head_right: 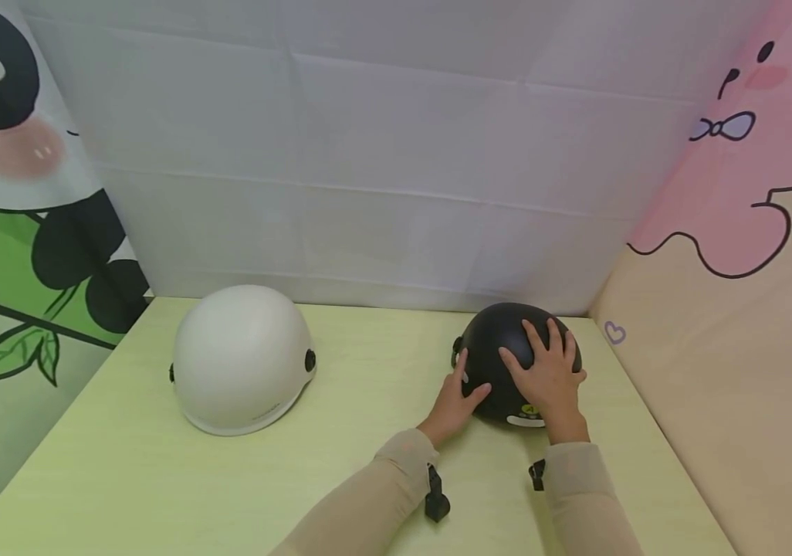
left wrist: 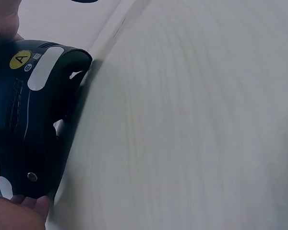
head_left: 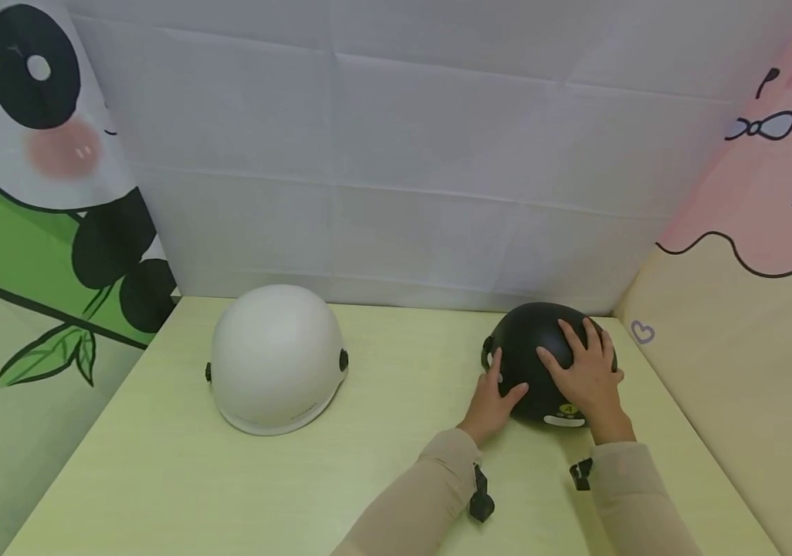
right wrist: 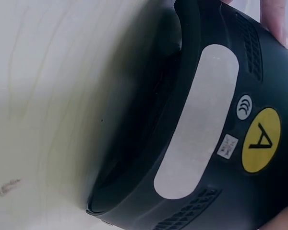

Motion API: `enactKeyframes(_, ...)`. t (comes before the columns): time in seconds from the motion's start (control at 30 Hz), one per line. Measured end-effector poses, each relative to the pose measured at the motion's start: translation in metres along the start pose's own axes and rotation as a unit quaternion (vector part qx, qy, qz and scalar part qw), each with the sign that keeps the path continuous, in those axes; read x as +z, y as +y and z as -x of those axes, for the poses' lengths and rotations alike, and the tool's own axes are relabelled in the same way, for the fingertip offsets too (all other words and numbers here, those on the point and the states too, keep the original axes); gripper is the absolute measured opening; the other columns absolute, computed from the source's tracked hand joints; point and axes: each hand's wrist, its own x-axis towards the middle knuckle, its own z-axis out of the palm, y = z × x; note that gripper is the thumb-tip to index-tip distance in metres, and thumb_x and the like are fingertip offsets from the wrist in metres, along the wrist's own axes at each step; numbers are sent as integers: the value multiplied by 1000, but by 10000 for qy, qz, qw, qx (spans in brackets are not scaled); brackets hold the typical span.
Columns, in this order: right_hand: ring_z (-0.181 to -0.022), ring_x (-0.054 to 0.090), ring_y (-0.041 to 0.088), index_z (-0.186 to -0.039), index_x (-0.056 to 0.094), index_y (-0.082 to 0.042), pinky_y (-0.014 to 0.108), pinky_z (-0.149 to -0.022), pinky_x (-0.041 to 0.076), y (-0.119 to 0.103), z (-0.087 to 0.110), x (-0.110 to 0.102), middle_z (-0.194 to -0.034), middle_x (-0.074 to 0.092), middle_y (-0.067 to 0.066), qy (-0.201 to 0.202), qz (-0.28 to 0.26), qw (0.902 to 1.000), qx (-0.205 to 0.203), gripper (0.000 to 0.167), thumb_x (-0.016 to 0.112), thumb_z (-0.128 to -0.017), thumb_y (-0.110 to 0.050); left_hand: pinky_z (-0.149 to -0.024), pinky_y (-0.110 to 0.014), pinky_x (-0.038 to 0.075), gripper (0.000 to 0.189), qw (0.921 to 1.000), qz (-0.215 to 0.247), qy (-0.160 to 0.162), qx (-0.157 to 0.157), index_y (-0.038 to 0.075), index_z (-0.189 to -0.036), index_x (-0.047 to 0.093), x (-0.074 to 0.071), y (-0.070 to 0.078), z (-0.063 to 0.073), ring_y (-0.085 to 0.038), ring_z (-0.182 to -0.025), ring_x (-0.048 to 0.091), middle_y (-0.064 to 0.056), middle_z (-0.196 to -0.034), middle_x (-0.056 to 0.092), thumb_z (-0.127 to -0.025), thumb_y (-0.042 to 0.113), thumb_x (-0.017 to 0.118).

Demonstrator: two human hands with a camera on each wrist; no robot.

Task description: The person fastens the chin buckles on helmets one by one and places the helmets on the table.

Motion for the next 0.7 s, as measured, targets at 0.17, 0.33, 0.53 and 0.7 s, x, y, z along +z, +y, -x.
enactKeyframes(0.17, -139, 7, 52, -152, 34, -14, 85, -80, 19, -3, 0, -3, -155, 16, 25, 77, -91, 9999, 43, 73, 51, -95, -57, -100, -47, 39, 80, 9999, 120, 30, 57, 28, -158, 13, -2, 2, -1, -29, -122, 48, -13, -133, 44, -95, 54, 55)
enactKeyframes(0.33, -138, 8, 52, -153, 31, -14, 85, -79, 20, -3, -3, -6, -155, 16, 25, 63, -142, 9998, 82, 73, 48, -96, -57, -102, -48, 38, 80, 9996, 215, 61, 199, 29, -158, 12, -5, 5, -2, -29, -126, 45, -16, -137, 40, -95, 54, 55)
enactKeyframes(0.53, -138, 7, 53, -153, 30, -13, 85, -79, 20, -5, -4, -8, -155, 15, 26, 46, -234, 9996, 132, 74, 45, -97, -57, -102, -47, 38, 79, 9992, 241, 28, 316, 26, -158, 11, -9, 10, -1, -30, -122, 46, -16, -133, 40, -97, 50, 55)
enactKeyframes(0.7, -138, 6, 53, -154, 28, -13, 85, -78, 20, -9, -2, -13, -155, 14, 26, 45, -305, 9994, 170, 74, 45, -97, -57, -103, -47, 37, 79, 9990, 250, 23, 369, 24, -158, 11, -11, 16, -1, -30, -123, 46, -17, -133, 40, -97, 48, 55)
